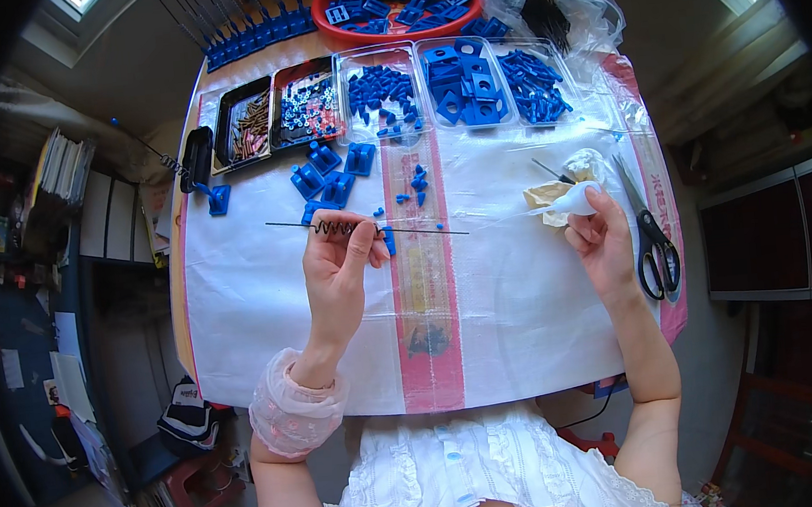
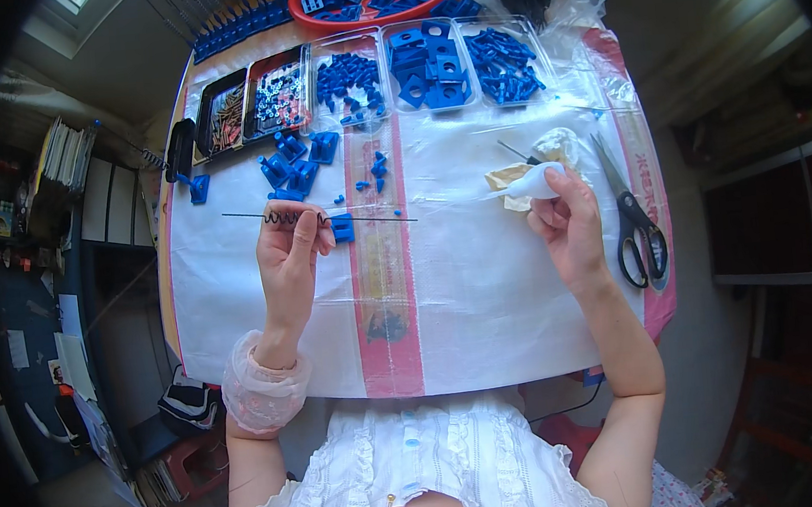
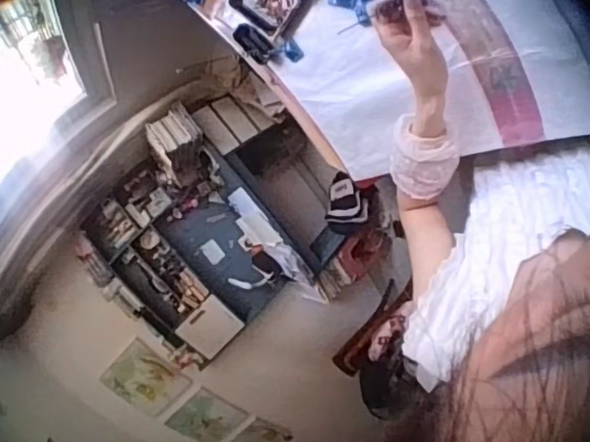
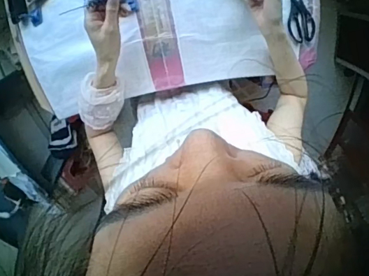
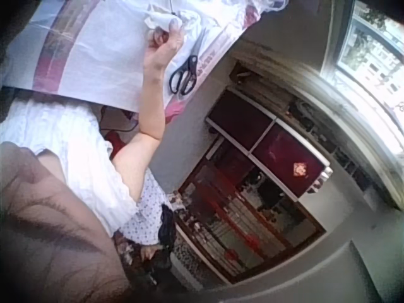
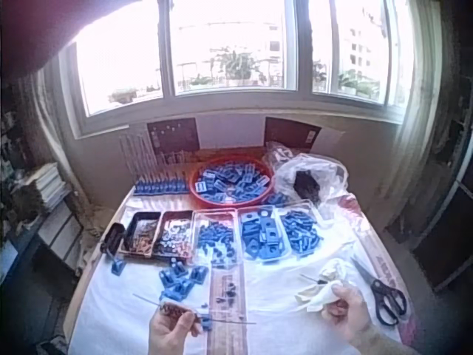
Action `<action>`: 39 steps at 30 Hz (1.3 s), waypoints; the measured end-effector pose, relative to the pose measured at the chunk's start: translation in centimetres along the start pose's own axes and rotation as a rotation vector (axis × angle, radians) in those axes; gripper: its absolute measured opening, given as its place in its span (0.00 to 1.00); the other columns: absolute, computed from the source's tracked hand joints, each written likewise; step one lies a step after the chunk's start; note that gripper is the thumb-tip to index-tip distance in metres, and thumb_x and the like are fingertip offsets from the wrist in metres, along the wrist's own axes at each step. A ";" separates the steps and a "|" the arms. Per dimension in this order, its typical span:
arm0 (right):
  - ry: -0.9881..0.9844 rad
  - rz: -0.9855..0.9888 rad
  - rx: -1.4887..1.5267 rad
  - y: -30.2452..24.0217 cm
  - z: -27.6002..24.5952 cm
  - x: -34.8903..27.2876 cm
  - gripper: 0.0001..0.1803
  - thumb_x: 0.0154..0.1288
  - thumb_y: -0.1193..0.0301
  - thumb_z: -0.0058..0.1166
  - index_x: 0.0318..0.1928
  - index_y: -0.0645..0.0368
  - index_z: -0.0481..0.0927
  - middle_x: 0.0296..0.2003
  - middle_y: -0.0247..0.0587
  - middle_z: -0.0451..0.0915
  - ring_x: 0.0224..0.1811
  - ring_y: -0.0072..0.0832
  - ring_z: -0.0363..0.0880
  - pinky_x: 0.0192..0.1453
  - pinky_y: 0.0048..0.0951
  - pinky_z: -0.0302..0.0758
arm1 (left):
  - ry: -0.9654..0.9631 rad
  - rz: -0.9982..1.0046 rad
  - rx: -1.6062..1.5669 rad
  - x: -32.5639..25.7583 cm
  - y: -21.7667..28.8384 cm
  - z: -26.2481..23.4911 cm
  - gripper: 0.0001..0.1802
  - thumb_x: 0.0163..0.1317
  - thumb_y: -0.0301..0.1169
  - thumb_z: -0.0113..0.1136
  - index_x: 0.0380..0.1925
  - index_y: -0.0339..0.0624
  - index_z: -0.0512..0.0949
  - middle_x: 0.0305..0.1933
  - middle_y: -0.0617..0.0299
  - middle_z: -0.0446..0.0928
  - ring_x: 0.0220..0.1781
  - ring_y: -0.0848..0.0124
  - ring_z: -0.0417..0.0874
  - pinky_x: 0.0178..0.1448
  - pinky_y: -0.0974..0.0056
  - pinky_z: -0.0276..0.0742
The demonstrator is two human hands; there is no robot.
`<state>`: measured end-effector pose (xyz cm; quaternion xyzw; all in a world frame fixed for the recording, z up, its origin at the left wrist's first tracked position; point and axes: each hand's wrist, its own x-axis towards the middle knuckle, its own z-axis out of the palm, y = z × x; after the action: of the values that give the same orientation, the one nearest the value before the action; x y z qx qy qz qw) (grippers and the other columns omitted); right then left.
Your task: Assembling electronic light components by gluing parts and attaching a spring-wire element.
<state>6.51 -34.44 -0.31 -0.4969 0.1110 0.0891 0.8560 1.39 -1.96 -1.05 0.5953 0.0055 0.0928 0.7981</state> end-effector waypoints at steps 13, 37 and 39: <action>-0.193 0.094 0.272 -0.7 -0.2 -0.3 0.11 0.73 0.62 0.54 0.50 0.51 0.77 0.26 0.30 0.72 0.26 0.19 0.65 0.25 0.21 0.61 | -0.162 0.219 0.312 -1.4 3.5 1.7 0.08 0.73 0.23 0.59 0.45 0.38 0.69 0.39 0.60 0.75 0.33 0.78 0.76 0.38 0.73 0.73; -0.104 0.103 -0.053 -0.5 0.4 -0.8 0.09 0.66 0.63 0.55 0.42 0.51 0.74 0.26 0.24 0.70 0.21 0.11 0.59 0.23 0.18 0.54 | -0.121 0.108 0.179 2.0 5.3 1.6 0.06 0.73 0.25 0.58 0.40 0.38 0.71 0.31 0.67 0.72 0.29 0.82 0.73 0.33 0.75 0.69; -0.094 0.104 -0.051 -0.5 0.4 -0.7 0.09 0.66 0.62 0.55 0.42 0.51 0.74 0.26 0.24 0.70 0.21 0.11 0.59 0.23 0.18 0.54 | -0.104 0.092 0.173 1.9 4.6 1.5 0.06 0.73 0.25 0.58 0.40 0.38 0.70 0.31 0.67 0.73 0.29 0.82 0.73 0.33 0.75 0.69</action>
<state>5.98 -34.34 0.46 -0.5075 0.0940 0.1594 0.8415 2.81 -1.77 3.98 0.6655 -0.0552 0.0977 0.7379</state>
